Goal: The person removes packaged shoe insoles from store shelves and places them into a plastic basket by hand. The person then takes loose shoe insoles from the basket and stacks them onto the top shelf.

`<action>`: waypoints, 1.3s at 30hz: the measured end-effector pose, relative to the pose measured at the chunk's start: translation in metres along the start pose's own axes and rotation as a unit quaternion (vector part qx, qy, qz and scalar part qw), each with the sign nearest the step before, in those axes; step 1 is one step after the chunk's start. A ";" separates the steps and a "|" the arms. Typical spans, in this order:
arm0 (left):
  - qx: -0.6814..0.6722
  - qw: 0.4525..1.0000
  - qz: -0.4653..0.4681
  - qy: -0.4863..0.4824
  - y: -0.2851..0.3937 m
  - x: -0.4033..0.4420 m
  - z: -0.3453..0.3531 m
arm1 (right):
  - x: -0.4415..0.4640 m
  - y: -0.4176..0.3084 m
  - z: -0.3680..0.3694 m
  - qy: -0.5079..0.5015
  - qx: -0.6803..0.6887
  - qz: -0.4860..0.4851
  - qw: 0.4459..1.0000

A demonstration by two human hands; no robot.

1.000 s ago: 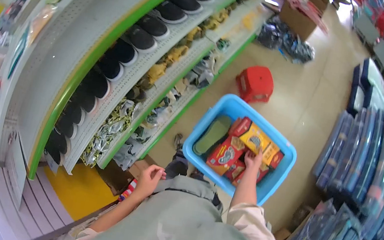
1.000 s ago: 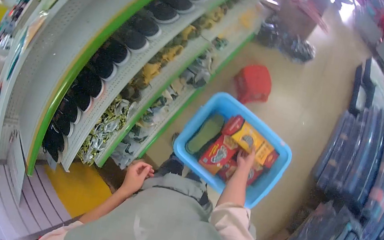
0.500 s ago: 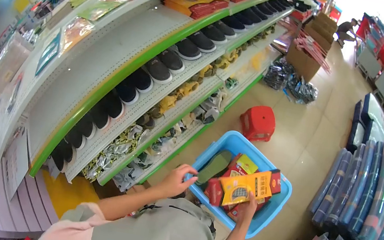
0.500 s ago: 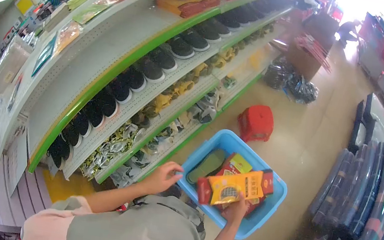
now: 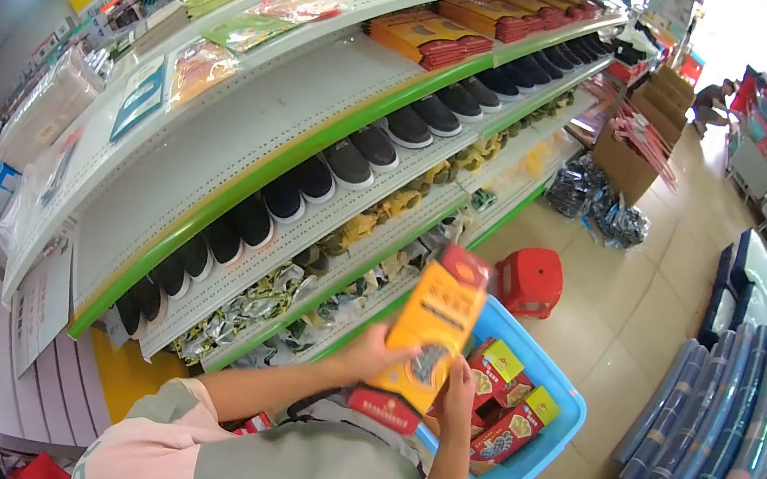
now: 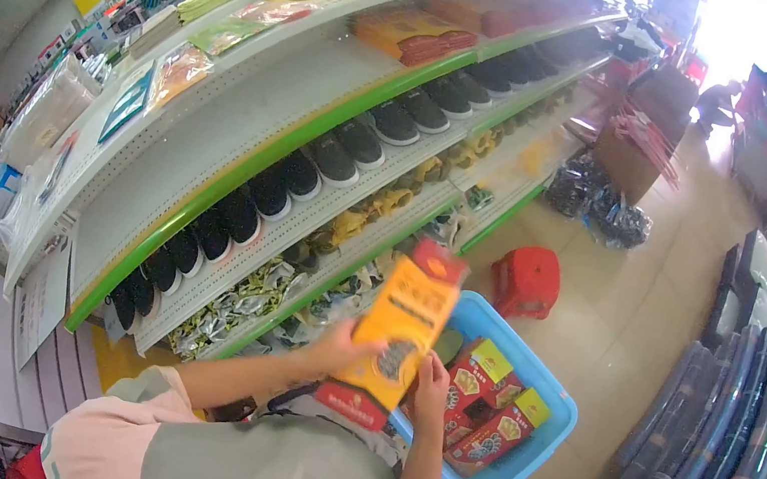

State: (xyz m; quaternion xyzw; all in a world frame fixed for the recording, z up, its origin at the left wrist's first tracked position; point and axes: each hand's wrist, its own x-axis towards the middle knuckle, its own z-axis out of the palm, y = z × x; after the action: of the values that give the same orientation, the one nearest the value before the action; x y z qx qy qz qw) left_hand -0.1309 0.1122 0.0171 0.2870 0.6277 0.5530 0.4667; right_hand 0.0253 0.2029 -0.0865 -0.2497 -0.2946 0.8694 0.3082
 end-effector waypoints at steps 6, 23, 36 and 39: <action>-0.118 0.982 -0.035 0.141 0.129 0.062 -0.098 | 0.009 -0.012 0.018 -0.017 -0.108 -0.011 0.994; -0.153 0.958 0.047 0.237 0.208 0.433 -0.372 | -0.041 0.020 0.015 0.240 -0.032 -0.054 0.969; 0.042 0.978 -0.101 0.177 0.224 0.412 -0.344 | -0.020 0.046 0.027 0.275 -0.066 -0.030 0.959; 0.170 0.969 -0.113 0.141 0.229 0.413 -0.353 | -0.017 0.048 0.019 0.283 -0.076 -0.031 0.956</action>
State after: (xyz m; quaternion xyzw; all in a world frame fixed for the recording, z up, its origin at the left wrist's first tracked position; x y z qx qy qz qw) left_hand -0.6503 0.3745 0.1102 0.2084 0.8006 0.4163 0.3772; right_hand 0.0062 0.1539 -0.1009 -0.4985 -0.2684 0.7283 0.3861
